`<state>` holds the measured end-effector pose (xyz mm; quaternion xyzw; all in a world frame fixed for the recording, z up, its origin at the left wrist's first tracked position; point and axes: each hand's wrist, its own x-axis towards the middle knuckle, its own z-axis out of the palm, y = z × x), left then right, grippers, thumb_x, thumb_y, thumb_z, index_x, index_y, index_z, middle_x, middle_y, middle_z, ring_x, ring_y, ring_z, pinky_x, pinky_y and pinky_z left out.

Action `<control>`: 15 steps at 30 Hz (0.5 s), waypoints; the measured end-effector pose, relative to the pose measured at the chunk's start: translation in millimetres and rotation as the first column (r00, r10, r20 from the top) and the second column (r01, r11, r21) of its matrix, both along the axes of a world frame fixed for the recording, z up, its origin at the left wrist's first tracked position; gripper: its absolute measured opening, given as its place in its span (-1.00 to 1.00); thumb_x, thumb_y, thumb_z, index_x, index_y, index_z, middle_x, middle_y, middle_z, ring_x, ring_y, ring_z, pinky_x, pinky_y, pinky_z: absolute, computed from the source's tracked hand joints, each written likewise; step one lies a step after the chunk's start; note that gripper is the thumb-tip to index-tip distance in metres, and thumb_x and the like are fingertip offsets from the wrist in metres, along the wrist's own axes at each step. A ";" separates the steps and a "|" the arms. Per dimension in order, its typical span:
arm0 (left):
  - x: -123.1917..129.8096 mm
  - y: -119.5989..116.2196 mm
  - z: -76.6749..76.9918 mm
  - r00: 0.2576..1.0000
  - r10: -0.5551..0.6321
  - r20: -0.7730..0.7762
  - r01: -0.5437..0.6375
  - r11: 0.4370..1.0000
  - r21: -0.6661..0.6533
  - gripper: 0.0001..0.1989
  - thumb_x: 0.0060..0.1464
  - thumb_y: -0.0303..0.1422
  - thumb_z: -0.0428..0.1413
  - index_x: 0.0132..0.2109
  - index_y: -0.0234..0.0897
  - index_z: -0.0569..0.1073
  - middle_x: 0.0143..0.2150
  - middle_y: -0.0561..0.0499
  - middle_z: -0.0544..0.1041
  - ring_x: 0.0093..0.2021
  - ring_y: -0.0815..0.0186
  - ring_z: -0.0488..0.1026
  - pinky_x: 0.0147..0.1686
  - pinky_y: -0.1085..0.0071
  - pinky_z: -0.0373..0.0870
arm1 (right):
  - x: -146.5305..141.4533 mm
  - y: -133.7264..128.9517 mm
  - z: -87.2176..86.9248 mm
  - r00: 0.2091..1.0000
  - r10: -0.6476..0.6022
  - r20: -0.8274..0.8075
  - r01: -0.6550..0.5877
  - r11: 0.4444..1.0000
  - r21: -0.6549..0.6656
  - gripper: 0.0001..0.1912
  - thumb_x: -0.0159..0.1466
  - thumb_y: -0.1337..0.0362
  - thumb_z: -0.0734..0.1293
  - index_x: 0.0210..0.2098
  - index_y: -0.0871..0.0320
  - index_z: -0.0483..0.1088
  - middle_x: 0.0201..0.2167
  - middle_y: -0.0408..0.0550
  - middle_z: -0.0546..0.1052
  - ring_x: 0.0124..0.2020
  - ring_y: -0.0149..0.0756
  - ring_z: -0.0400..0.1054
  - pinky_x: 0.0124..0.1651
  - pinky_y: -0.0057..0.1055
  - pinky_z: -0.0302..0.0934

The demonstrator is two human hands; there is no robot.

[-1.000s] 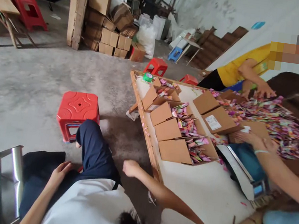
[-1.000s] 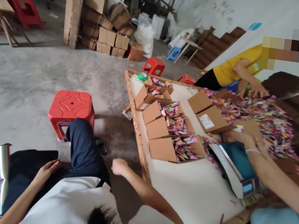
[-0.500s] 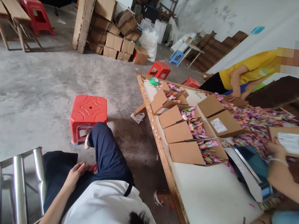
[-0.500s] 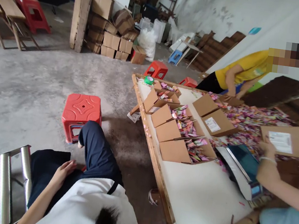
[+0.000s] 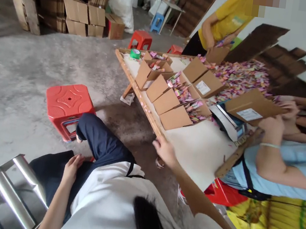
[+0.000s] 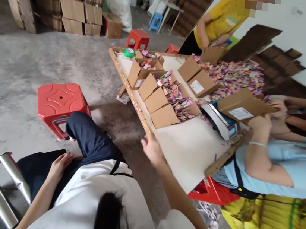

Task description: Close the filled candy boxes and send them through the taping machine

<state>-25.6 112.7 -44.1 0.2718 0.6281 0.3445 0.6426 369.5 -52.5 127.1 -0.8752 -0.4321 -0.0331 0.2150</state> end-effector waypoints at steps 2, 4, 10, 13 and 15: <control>2.2 -1.7 5.8 0.999 0.014 -0.043 -0.012 0.999 0.046 -0.82 0.18 -0.42 0.13 -0.08 -0.36 0.51 -0.27 -0.07 0.61 -0.22 0.28 0.59 0.15 0.19 0.41 | 45.3 2.3 18.4 0.979 -0.157 0.131 0.136 0.978 0.159 -0.52 0.33 0.07 0.32 0.09 0.29 0.32 0.09 0.32 0.37 0.18 0.11 0.19 0.18 0.09 0.13; 8.0 -1.8 15.2 0.995 0.054 -0.086 -0.044 0.992 0.120 -0.79 0.15 -0.41 0.12 -0.08 -0.38 0.50 -0.27 -0.08 0.60 -0.22 0.26 0.59 0.11 0.20 0.44 | 91.1 7.3 33.1 0.944 -0.247 0.220 0.182 0.943 0.279 -0.48 0.26 0.01 0.35 0.01 0.32 0.34 0.03 0.37 0.39 0.16 0.16 0.15 0.17 0.08 0.07; 82.7 12.4 62.3 0.999 -0.040 -0.025 0.046 0.948 0.314 -0.63 0.04 -0.22 0.22 -0.05 -0.36 0.50 -0.20 -0.10 0.60 -0.18 0.24 0.57 -0.01 0.27 0.47 | 148.6 16.0 47.5 0.986 -0.089 0.144 0.060 0.979 0.195 -0.58 0.16 -0.07 0.33 -0.58 0.10 0.21 -0.54 -0.04 0.35 -0.36 -0.18 0.19 -0.24 -0.28 0.09; 153.7 15.4 84.6 0.933 -0.355 0.063 0.319 0.893 0.317 -0.45 -0.01 -0.06 0.26 0.00 -0.40 0.49 -0.13 -0.20 0.59 -0.17 0.19 0.56 -0.04 0.26 0.46 | 135.8 7.3 58.9 0.994 -0.050 0.097 0.025 0.969 0.244 -0.56 0.14 -0.08 0.32 -0.61 0.10 0.19 -0.61 -0.12 0.29 -0.45 -0.27 0.15 -0.35 -0.36 -0.02; 204.3 11.8 94.0 0.814 -0.563 0.147 0.526 0.820 0.227 -0.36 0.05 0.05 0.20 0.05 -0.43 0.47 -0.05 -0.28 0.57 -0.11 0.14 0.55 0.00 0.22 0.44 | 124.2 -4.1 71.1 0.994 -0.032 0.108 0.001 0.962 0.274 -0.57 0.16 -0.07 0.31 -0.61 0.11 0.22 -0.61 -0.12 0.30 -0.46 -0.28 0.14 -0.36 -0.37 -0.05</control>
